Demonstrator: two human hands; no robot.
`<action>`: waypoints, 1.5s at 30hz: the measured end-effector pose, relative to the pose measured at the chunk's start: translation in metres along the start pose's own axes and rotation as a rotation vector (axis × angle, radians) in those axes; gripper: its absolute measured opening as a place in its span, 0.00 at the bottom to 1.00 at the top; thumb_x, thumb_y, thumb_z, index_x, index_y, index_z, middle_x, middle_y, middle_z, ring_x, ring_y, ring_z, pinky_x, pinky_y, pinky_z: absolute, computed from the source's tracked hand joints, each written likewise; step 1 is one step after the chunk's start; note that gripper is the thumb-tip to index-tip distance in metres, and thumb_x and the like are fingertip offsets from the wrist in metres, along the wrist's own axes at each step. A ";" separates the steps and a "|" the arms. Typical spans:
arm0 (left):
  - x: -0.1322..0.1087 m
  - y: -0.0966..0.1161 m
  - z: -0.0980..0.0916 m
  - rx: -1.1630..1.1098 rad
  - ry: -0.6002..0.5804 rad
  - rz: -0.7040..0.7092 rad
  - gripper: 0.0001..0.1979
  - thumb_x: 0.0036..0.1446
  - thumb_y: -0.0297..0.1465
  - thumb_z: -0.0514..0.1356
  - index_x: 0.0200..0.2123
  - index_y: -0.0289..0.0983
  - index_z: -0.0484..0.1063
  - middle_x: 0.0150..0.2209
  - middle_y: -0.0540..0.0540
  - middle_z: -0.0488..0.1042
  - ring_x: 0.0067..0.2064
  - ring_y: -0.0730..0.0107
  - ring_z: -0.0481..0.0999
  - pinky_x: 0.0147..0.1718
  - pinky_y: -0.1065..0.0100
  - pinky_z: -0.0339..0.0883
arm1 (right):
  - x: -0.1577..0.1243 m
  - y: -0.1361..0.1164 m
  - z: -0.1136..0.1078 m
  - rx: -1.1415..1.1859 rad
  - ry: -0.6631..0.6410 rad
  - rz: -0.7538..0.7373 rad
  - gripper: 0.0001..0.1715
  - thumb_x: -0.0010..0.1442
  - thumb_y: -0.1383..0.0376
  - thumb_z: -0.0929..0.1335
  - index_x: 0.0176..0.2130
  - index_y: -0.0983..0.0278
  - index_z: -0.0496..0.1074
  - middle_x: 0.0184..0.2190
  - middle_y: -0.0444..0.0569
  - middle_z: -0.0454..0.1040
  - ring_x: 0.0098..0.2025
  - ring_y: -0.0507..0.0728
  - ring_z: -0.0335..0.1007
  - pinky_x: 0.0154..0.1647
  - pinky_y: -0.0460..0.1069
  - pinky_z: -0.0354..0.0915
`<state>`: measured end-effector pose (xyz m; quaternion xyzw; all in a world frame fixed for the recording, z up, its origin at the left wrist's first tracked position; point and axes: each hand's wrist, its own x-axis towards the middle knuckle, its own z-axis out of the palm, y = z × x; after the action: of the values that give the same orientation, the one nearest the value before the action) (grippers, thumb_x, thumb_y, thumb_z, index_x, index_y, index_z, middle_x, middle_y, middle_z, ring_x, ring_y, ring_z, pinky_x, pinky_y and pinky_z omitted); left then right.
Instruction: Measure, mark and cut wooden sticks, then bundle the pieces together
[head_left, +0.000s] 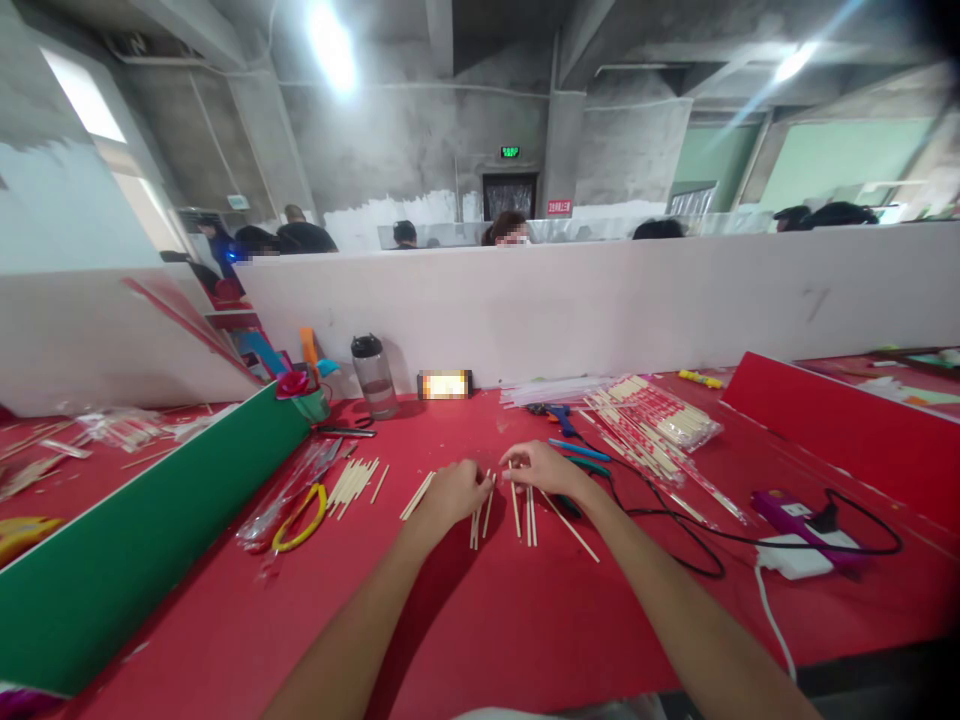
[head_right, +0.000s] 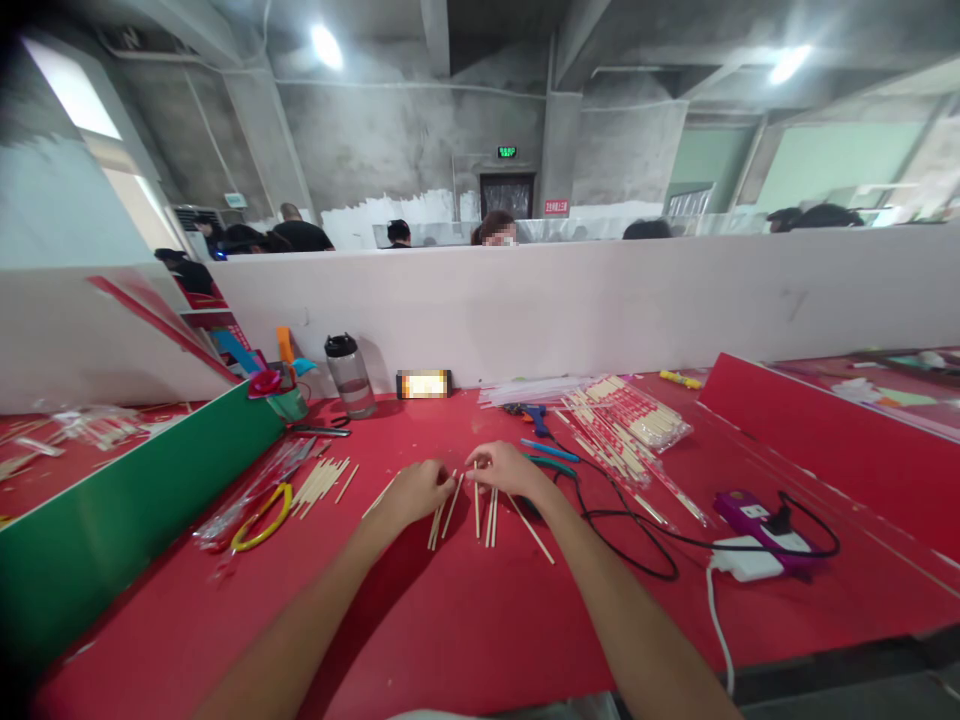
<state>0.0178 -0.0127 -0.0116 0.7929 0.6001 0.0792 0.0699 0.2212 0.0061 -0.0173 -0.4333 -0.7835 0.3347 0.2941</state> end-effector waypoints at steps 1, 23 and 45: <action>-0.001 0.003 0.003 0.031 0.002 0.006 0.18 0.60 0.41 0.52 0.37 0.36 0.76 0.37 0.36 0.80 0.39 0.54 0.79 0.34 0.65 0.65 | 0.000 -0.001 0.000 -0.040 0.008 -0.003 0.13 0.55 0.62 0.70 0.39 0.66 0.77 0.29 0.49 0.78 0.27 0.54 0.75 0.30 0.45 0.65; -0.008 0.030 0.005 0.168 -0.041 0.009 0.17 0.60 0.34 0.52 0.38 0.33 0.78 0.36 0.30 0.79 0.39 0.48 0.80 0.37 0.59 0.69 | -0.003 -0.004 0.001 -0.457 0.030 -0.008 0.13 0.59 0.58 0.69 0.40 0.61 0.79 0.34 0.50 0.81 0.35 0.58 0.76 0.34 0.46 0.62; 0.007 0.002 -0.008 -0.381 0.129 0.135 0.14 0.63 0.38 0.51 0.32 0.36 0.70 0.27 0.49 0.73 0.28 0.71 0.69 0.26 0.72 0.54 | 0.005 -0.009 0.002 0.131 0.164 -0.064 0.16 0.59 0.57 0.67 0.41 0.66 0.76 0.36 0.51 0.80 0.36 0.57 0.77 0.37 0.49 0.70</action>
<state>0.0198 -0.0066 -0.0028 0.7971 0.5228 0.2465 0.1747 0.2133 0.0060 -0.0112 -0.4137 -0.7466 0.3389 0.3957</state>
